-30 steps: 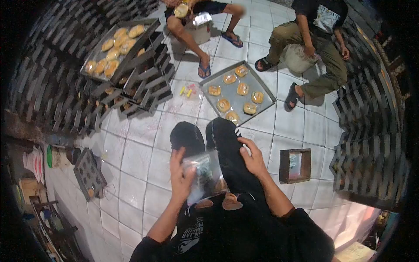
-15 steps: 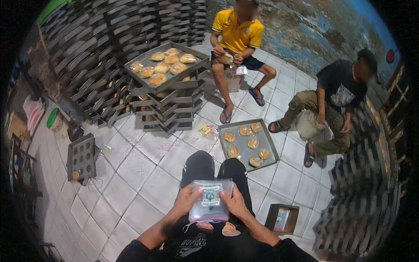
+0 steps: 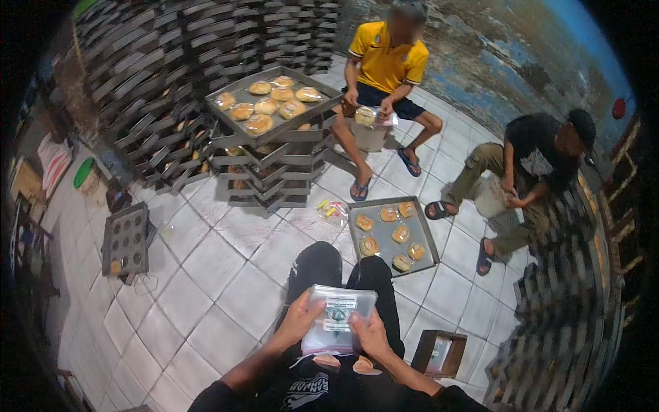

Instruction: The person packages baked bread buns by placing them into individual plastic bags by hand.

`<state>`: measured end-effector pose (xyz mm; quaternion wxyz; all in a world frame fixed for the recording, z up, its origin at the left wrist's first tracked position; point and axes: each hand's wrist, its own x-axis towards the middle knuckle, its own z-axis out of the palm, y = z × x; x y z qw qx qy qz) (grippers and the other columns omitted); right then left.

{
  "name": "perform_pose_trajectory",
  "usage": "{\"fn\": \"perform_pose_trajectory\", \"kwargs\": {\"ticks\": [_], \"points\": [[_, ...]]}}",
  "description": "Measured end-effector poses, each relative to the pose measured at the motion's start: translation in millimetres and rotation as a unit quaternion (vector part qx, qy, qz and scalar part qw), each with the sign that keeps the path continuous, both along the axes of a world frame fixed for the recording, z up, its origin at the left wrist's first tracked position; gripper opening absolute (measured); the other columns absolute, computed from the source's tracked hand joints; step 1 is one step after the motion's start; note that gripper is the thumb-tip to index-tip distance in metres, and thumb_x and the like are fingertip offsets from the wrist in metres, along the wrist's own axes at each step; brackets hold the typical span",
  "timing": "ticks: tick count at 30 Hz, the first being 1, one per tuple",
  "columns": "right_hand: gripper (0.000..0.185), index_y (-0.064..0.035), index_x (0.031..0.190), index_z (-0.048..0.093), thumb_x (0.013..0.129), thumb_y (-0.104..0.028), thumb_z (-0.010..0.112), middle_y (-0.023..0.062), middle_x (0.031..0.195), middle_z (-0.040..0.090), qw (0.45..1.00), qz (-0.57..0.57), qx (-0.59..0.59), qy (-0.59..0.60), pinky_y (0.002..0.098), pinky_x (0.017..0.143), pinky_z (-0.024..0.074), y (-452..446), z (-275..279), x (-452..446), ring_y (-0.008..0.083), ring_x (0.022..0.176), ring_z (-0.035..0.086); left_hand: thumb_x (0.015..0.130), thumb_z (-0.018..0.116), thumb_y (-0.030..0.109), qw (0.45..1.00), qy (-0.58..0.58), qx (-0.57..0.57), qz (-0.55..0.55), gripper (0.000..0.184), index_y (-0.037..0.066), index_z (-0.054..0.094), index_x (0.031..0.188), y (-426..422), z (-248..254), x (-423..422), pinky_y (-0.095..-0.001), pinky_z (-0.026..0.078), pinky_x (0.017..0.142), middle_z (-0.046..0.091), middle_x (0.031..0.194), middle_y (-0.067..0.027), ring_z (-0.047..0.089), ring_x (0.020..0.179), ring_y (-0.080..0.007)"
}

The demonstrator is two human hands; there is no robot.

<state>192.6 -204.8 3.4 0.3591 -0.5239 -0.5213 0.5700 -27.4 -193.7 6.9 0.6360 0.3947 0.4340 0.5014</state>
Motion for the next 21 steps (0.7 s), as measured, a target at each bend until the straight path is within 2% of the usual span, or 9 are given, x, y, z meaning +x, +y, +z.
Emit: {"fn": "perform_pose_trajectory", "kwargs": {"ticks": [2,5,8,10,11,12,13,18,21], "points": [[0.049,0.0005,0.135,0.053,0.104,-0.036,0.062,0.0126,0.120,0.066,1.000,-0.016,-0.011,0.003,0.0375,0.095,0.0501,-2.8,-5.2,-1.7,0.0204,0.109,0.062,0.103,0.064,0.018,0.996,0.092,0.003,0.001,0.035,0.000,0.058,0.132,3.5,3.5,2.6,-0.0326,0.050,0.097,0.070,0.118,-0.0090,0.062,0.113,-0.0121],[0.050,0.0009,0.137,0.052,0.103,-0.035,0.062,0.0163,0.120,0.067,0.998,0.019,-0.011,-0.055,0.0384,0.096,0.0502,-0.4,4.1,4.6,0.0231,0.108,0.064,0.100,0.066,0.018,0.986,0.167,0.012,-0.008,0.029,0.000,0.064,0.123,4.2,-1.3,-0.2,-0.0356,0.052,0.094,0.072,0.112,-0.0139,0.067,0.107,-0.0191],[0.052,0.0024,0.138,0.051,0.103,-0.034,0.063,0.0214,0.122,0.065,0.991,0.052,-0.037,-0.114,0.0384,0.097,0.0505,14.5,-1.0,20.6,0.0278,0.108,0.066,0.097,0.068,0.019,0.921,0.369,0.126,-0.023,0.026,0.001,0.067,0.115,11.0,5.0,-7.3,-0.0436,0.049,0.102,0.072,0.113,-0.0181,0.068,0.108,-0.0297],[0.056,0.0026,0.139,0.051,0.099,-0.032,0.068,0.0262,0.132,0.060,0.978,-0.042,0.127,-0.161,0.0441,0.108,0.0453,26.1,23.3,27.8,0.0389,0.125,0.059,0.095,0.069,0.020,0.885,0.412,0.216,-0.023,0.025,0.001,0.068,0.112,18.2,6.5,-4.6,-0.0491,0.043,0.108,0.072,0.114,-0.0174,0.066,0.110,-0.0345],[0.057,0.0027,0.139,0.052,0.097,-0.032,0.070,0.0265,0.136,0.058,0.949,-0.068,0.230,-0.206,0.0464,0.112,0.0424,35.6,13.0,38.0,0.0418,0.131,0.054,0.094,0.069,0.020,0.864,0.430,0.261,-0.020,0.025,0.001,0.069,0.110,21.6,5.5,-3.5,-0.0518,0.040,0.111,0.072,0.114,-0.0171,0.065,0.111,-0.0369],[0.058,0.0027,0.139,0.052,0.096,-0.031,0.070,0.0263,0.141,0.055,0.933,-0.065,0.261,-0.241,0.0482,0.114,0.0395,45.8,5.6,51.3,0.0423,0.135,0.050,0.094,0.070,0.022,0.883,0.406,0.236,-0.021,0.026,0.002,0.069,0.111,21.9,-6.1,-3.0,-0.0543,0.032,0.116,0.072,0.111,-0.0152,0.064,0.115,-0.0347],[0.058,0.0027,0.140,0.052,0.096,-0.030,0.070,0.0260,0.145,0.053,0.914,-0.057,0.292,-0.275,0.0501,0.117,0.0367,54.6,-1.9,61.7,0.0428,0.139,0.046,0.094,0.069,0.022,0.882,0.411,0.230,-0.027,0.026,0.002,0.069,0.110,23.0,-13.3,-3.8,-0.0539,0.033,0.116,0.072,0.109,-0.0151,0.063,0.114,-0.0352],[0.063,0.0049,0.143,0.050,0.098,-0.036,0.065,0.0248,0.154,0.044,0.937,-0.065,0.223,-0.261,0.0514,0.121,0.0301,68.8,-47.3,61.8,0.0427,0.146,0.038,0.095,0.070,0.025,0.891,0.409,0.191,-0.056,0.033,-0.002,0.067,0.114,34.6,-14.6,4.7,-0.0512,0.031,0.117,0.072,0.110,-0.0179,0.062,0.113,-0.0372],[0.062,0.0044,0.142,0.051,0.098,-0.038,0.065,0.0248,0.155,0.043,0.938,-0.058,0.213,-0.268,0.0516,0.121,0.0301,73.5,-42.3,66.0,0.0426,0.146,0.037,0.094,0.070,0.020,0.893,0.412,0.181,-0.035,0.022,0.001,0.069,0.104,41.6,-4.3,20.4,-0.0518,0.033,0.115,0.072,0.098,-0.0153,0.062,0.104,-0.0365]]}}
